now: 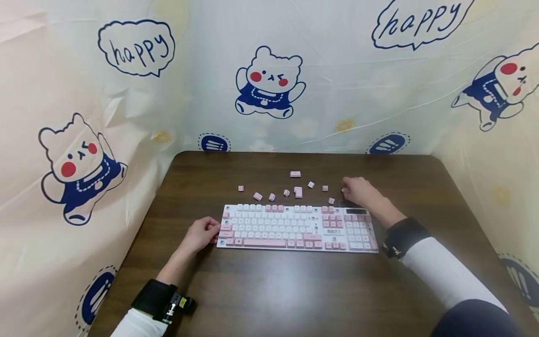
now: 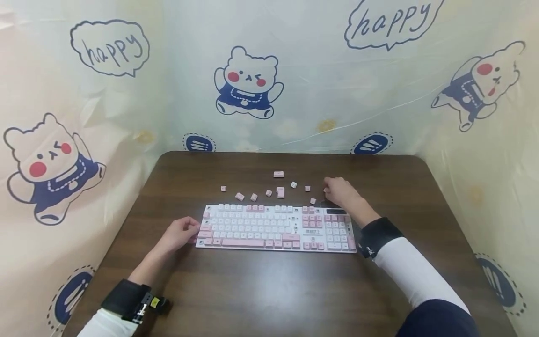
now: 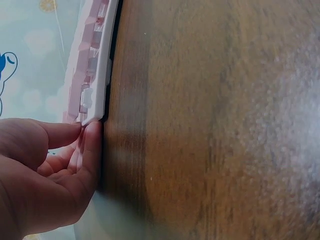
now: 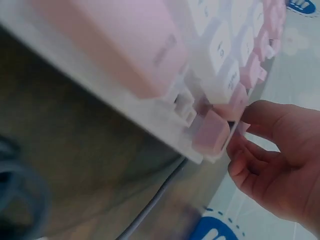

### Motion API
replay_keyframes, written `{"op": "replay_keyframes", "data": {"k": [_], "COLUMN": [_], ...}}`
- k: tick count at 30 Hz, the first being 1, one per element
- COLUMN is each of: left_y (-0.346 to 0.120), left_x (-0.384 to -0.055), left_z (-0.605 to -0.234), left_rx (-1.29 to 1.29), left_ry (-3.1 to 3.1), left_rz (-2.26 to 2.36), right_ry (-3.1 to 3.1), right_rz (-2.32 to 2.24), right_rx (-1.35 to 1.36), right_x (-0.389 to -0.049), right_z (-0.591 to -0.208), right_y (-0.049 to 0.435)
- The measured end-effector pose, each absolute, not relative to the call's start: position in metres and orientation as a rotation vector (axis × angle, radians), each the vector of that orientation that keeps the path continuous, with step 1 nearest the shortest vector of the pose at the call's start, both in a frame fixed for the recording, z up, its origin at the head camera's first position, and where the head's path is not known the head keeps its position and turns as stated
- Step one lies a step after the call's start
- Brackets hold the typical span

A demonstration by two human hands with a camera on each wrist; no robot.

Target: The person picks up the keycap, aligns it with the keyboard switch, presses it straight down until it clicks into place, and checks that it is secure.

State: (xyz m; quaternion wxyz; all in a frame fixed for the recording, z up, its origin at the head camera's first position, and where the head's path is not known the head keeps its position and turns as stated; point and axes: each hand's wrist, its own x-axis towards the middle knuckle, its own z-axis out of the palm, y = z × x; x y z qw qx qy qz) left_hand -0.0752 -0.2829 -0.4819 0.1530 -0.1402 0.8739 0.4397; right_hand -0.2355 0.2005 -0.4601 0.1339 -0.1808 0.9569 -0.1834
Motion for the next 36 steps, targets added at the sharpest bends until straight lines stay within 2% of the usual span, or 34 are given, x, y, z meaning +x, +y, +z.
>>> {"op": "replay_keyframes", "data": {"k": [13,22,36], "left_y": [-0.285,-0.278,-0.279], "left_x": [-0.075,-0.076,-0.078], "left_z": [-0.48,-0.481,-0.482], "left_rx": [-0.413,-0.421,-0.464], "left_ry": [2.541,2.49,2.456], "left_rz": [1.272,1.285,1.311], "right_ry": [2.672,2.506,2.42], "right_rz": [-0.777,-0.889,-0.954], "right_rx": [-0.285,-0.147,-0.107], "right_x": [-0.182,-0.145,-0.138], "right_z": [-0.43,-0.429,-0.443], "right_y": [0.253,0.277,0.277]}}
